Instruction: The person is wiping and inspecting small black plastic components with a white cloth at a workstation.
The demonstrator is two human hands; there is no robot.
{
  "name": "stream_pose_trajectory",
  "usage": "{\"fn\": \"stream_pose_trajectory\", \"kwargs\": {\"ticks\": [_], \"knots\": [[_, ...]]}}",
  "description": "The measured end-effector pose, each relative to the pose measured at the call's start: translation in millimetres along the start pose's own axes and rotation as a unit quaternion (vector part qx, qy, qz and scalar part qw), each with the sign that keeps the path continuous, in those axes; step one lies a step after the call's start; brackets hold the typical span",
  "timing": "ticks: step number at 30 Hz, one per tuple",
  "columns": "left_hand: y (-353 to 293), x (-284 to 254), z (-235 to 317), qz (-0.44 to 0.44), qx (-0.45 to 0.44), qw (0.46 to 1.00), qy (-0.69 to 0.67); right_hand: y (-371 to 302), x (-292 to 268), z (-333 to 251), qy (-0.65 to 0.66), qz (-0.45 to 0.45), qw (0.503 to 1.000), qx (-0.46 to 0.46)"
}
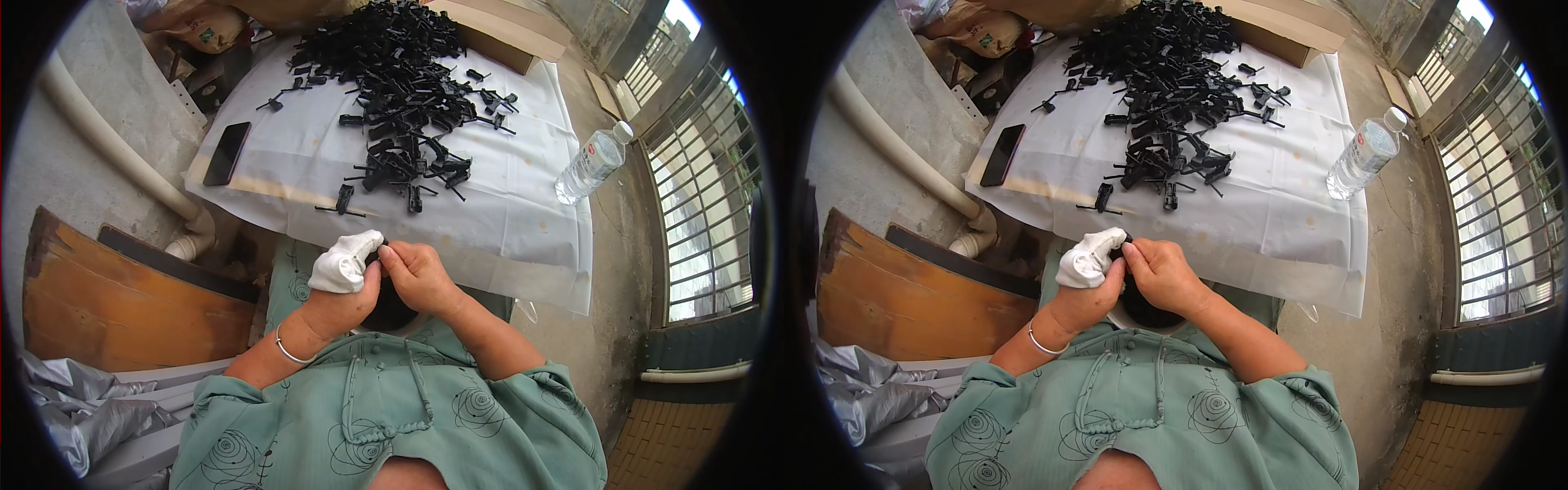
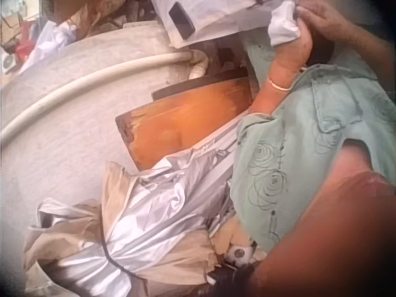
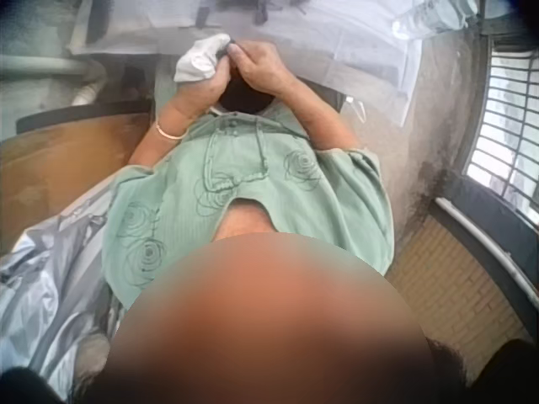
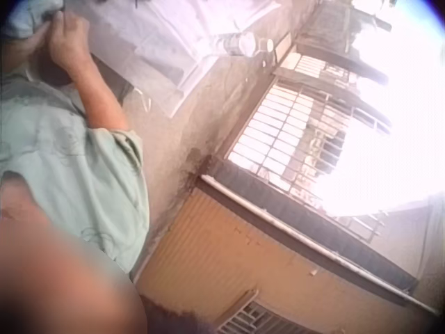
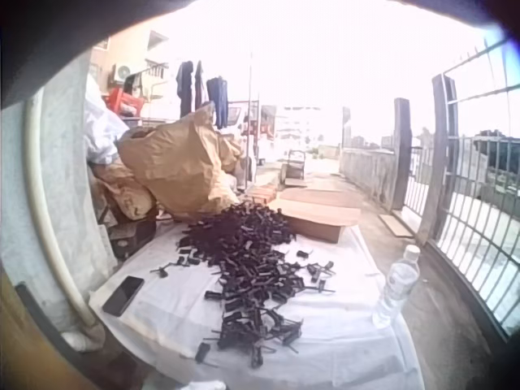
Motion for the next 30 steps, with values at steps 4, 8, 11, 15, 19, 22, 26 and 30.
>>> {"fn": "stream_pose_trajectory", "kwargs": {"ticks": [4, 8, 11, 15, 19, 22, 26, 30], "knots": [[1, -3, 6, -0.024, -0.036, 0.998, -0.046, 2, -4, -15, 0.006, -0.028, 0.998, -0.057], [4, -1, -4, -0.079, -0.192, 0.965, -0.163, 6, -12, -27, 0.009, -0.027, 0.992, -0.122], [3, -3, 4, -0.065, -0.165, 0.974, -0.139, 9, -13, -26, -0.022, -0.062, 0.992, -0.107], [-1, -6, 14, 0.013, 0.009, 1.0, 0.022, 6, -10, -20, 0.01, -0.048, 0.997, -0.053], [0, -3, 14, 0.017, 0.02, 0.999, 0.041, -5, 0, -1, 0.08, 0.02, 0.996, -0.014], [4, -1, 1, -0.024, -0.012, 0.997, -0.066, -1, -7, -6, 0.076, -0.019, 0.995, -0.068], [15, -8, -16, -0.102, -0.168, 0.939, -0.283, 1, -19, -7, -0.048, -0.027, 0.998, -0.01], [18, -8, -15, -0.145, -0.196, 0.899, -0.363, 3, -18, -7, -0.096, -0.016, 0.986, -0.137]]}}
Point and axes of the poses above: each hand's wrist, its own y-axis towards the middle knuckle, its own x-axis out of the palm, z = x × y, the point moved 6 cm from there along y, towards the middle knuckle, and after that the axes turned 15 degrees about -x, right-handed, at the moved point
